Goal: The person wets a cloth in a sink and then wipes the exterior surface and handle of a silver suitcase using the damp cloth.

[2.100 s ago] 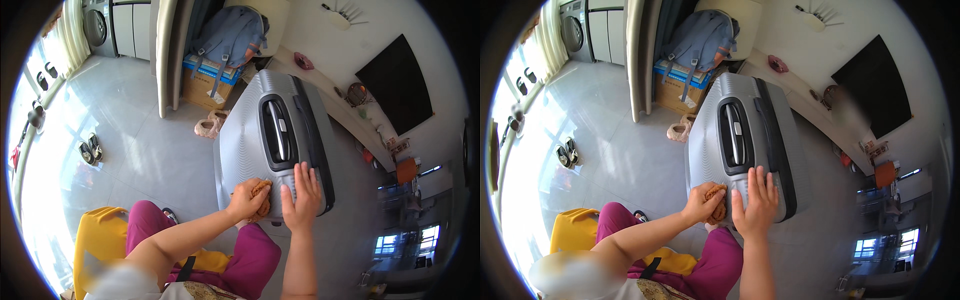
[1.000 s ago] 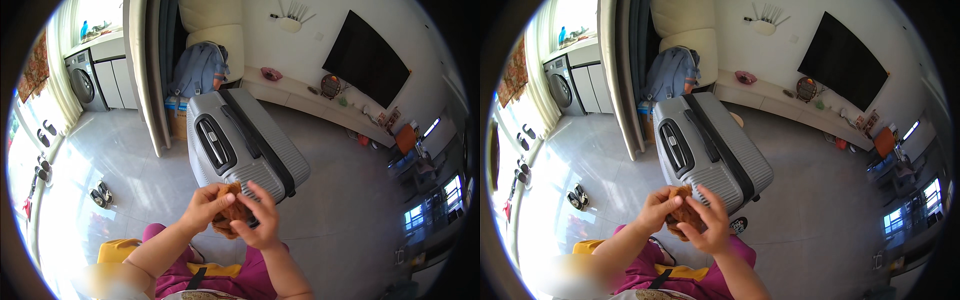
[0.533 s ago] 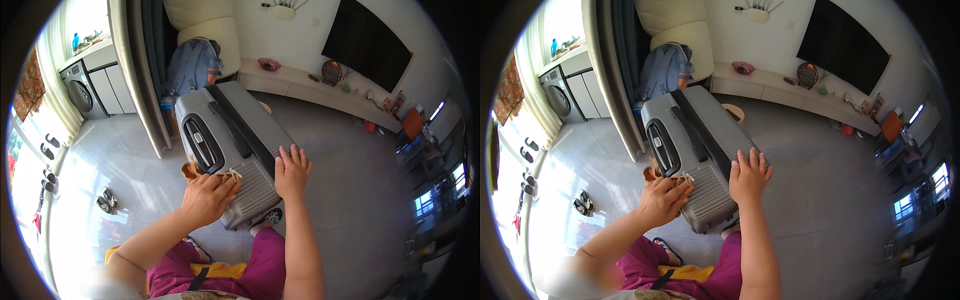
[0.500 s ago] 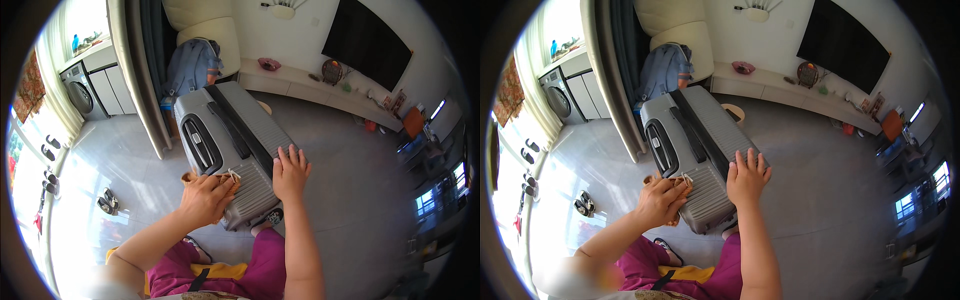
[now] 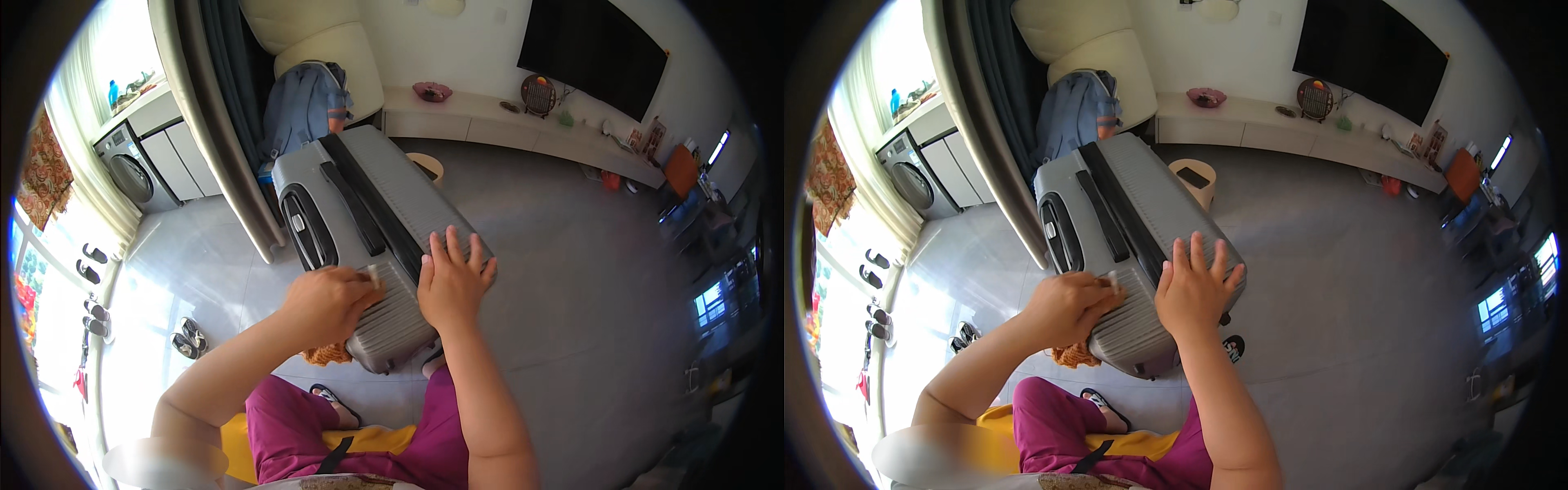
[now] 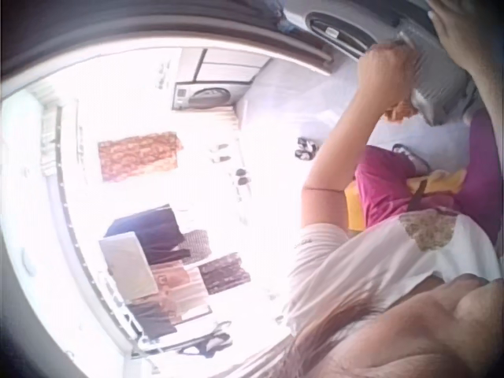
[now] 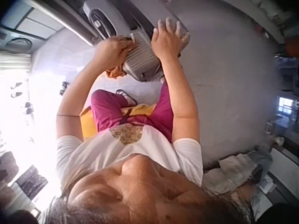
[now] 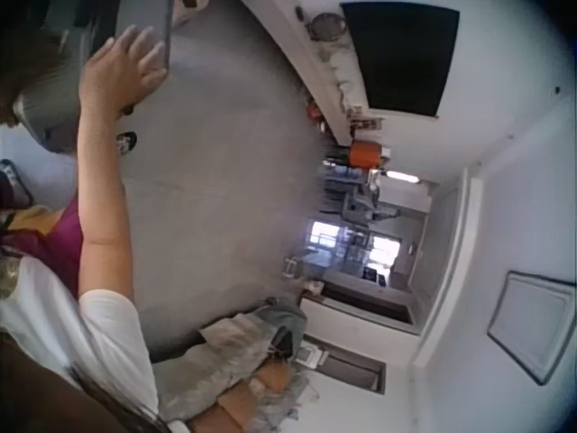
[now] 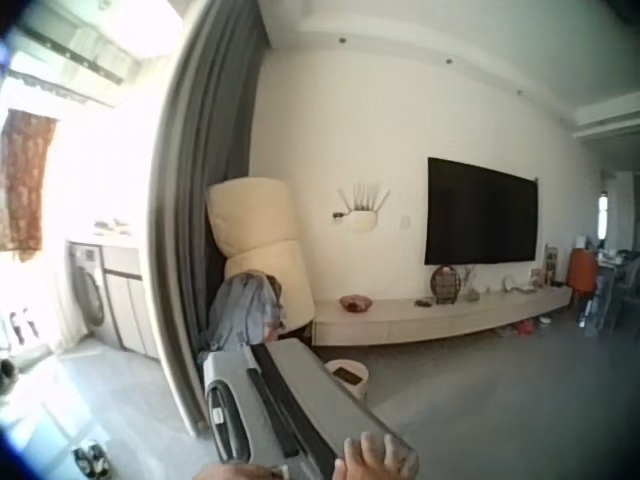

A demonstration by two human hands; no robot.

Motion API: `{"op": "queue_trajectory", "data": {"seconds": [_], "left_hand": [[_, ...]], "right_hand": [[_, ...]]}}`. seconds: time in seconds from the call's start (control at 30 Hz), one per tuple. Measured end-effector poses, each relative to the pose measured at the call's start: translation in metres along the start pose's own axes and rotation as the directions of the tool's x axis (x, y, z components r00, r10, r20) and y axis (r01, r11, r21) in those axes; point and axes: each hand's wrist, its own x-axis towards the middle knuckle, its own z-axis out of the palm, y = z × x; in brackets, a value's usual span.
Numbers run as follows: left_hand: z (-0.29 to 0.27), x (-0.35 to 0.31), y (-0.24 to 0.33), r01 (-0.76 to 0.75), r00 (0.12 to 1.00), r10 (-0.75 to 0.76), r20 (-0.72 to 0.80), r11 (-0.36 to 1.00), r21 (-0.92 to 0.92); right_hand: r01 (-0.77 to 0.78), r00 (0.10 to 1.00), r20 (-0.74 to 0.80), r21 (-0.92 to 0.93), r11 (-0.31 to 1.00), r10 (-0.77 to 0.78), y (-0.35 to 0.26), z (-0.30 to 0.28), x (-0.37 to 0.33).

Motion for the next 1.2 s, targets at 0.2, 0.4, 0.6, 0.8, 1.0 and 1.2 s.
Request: {"op": "queue_trajectory", "data": {"seconds": [0.2,0.4,0.6,0.8,1.0,1.2], "left_hand": [[0.011,0.034,0.009,0.004,0.998,-0.01,0.054,0.993,0.118],[-0.01,0.007,0.015,0.005,0.997,-0.013,0.073,0.994,0.108],[0.005,0.024,0.006,-0.002,0.998,-0.005,0.058,0.994,0.112],[-0.005,-0.002,0.005,-0.09,0.996,0.088,0.031,0.991,0.098],[0.007,0.018,0.013,-0.029,0.996,0.015,0.088,0.987,0.161],[-0.04,-0.036,-0.003,-0.025,0.998,0.026,0.058,0.999,-0.021]], "right_hand": [[0.002,0.998,0.056,0.07,0.998,-0.006,0.008,-0.004,0.002],[-0.001,1.0,0.021,0.004,1.0,0.001,-0.003,-0.006,-0.008],[0.016,0.997,0.077,0.073,0.997,-0.022,0.004,-0.007,-0.001],[0.021,1.0,0.01,0.012,1.0,-0.021,0.001,-0.014,-0.019],[0.054,0.997,0.05,0.082,0.995,-0.058,-0.001,-0.014,-0.013],[0.037,0.999,0.02,0.084,0.996,-0.039,0.01,-0.013,-0.014]]}}
